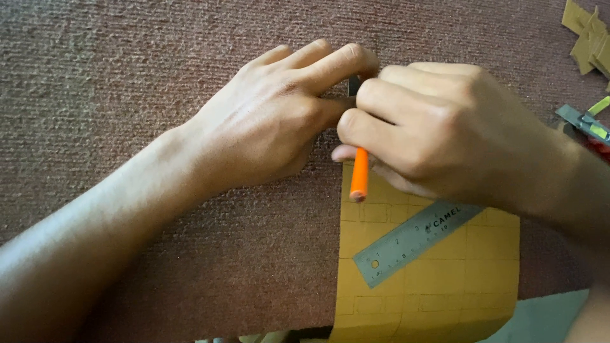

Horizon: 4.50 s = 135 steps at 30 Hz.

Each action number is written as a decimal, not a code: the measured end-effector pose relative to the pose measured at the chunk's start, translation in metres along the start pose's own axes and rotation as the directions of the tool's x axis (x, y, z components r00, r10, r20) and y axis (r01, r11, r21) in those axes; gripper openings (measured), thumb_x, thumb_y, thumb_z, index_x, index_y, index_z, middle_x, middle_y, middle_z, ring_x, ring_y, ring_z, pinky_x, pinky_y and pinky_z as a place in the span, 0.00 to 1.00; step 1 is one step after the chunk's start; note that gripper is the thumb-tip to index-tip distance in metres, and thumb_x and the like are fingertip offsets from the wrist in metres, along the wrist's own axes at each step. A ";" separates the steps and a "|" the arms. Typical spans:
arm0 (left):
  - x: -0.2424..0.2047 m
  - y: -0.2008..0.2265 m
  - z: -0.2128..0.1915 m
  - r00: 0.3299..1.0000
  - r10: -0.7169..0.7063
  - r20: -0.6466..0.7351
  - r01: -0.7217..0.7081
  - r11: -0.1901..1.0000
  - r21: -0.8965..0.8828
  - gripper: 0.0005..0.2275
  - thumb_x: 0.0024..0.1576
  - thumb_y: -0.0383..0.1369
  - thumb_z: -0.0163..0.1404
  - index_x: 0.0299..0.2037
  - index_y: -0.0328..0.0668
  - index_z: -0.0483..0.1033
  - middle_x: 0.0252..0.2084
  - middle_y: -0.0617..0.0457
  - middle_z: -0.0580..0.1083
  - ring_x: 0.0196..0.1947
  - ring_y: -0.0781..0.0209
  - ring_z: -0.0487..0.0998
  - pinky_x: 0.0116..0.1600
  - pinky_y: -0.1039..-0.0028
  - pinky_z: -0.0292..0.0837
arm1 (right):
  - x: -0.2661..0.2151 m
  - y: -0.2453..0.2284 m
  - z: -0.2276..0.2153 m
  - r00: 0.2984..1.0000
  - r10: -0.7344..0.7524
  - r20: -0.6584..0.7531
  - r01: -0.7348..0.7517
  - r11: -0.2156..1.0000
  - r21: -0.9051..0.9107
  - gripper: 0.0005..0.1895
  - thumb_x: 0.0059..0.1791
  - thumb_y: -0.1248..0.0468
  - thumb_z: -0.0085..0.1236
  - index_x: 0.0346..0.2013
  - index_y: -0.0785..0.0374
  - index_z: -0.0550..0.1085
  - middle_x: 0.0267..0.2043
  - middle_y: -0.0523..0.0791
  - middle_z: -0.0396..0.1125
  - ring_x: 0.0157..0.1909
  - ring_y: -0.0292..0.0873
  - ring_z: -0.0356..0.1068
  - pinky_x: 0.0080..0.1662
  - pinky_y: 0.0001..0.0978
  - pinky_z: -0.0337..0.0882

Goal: A person uses a ruler, pencil, and a metal bracket to mark layout lines on a piece of cardboard.

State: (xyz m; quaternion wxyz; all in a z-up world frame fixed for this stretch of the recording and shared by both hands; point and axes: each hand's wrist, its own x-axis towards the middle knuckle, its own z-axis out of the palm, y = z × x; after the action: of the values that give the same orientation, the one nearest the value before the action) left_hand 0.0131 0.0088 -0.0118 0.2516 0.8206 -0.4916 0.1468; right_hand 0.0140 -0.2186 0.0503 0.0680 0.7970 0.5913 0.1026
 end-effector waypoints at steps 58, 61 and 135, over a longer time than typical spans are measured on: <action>0.000 -0.004 0.000 0.998 -0.039 -0.040 0.040 0.999 0.021 0.29 0.48 0.21 0.44 0.62 0.55 0.76 0.44 0.47 0.61 0.43 0.44 0.60 0.38 0.53 0.65 | -0.002 -0.010 -0.008 0.993 -0.031 -0.111 0.056 0.973 0.226 0.11 0.61 0.62 0.54 0.37 0.66 0.73 0.31 0.45 0.65 0.29 0.50 0.63 0.35 0.41 0.66; 0.000 -0.005 0.000 0.999 -0.042 -0.026 0.043 0.998 0.049 0.30 0.50 0.22 0.45 0.65 0.57 0.74 0.45 0.48 0.62 0.45 0.45 0.61 0.39 0.53 0.66 | -0.004 -0.011 -0.011 0.993 -0.012 -0.116 0.046 0.955 0.292 0.11 0.59 0.63 0.54 0.35 0.67 0.72 0.30 0.47 0.65 0.29 0.51 0.63 0.35 0.41 0.65; 0.003 0.036 0.008 0.984 -0.069 0.166 0.043 0.987 0.155 0.28 0.63 0.50 0.46 0.72 0.50 0.62 0.72 0.42 0.64 0.65 0.42 0.69 0.63 0.53 0.66 | -0.150 0.016 0.039 0.622 0.769 -0.145 -0.536 0.554 0.637 0.24 0.49 0.84 0.60 0.60 0.80 0.72 0.61 0.60 0.70 0.60 0.53 0.71 0.64 0.40 0.72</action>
State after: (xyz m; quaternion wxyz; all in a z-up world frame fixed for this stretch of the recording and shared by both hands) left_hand -0.0170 -0.0115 -0.0077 0.1499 0.8604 -0.4755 0.1053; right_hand -0.0040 -0.3666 0.0037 -0.3268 0.9053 0.2455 0.1153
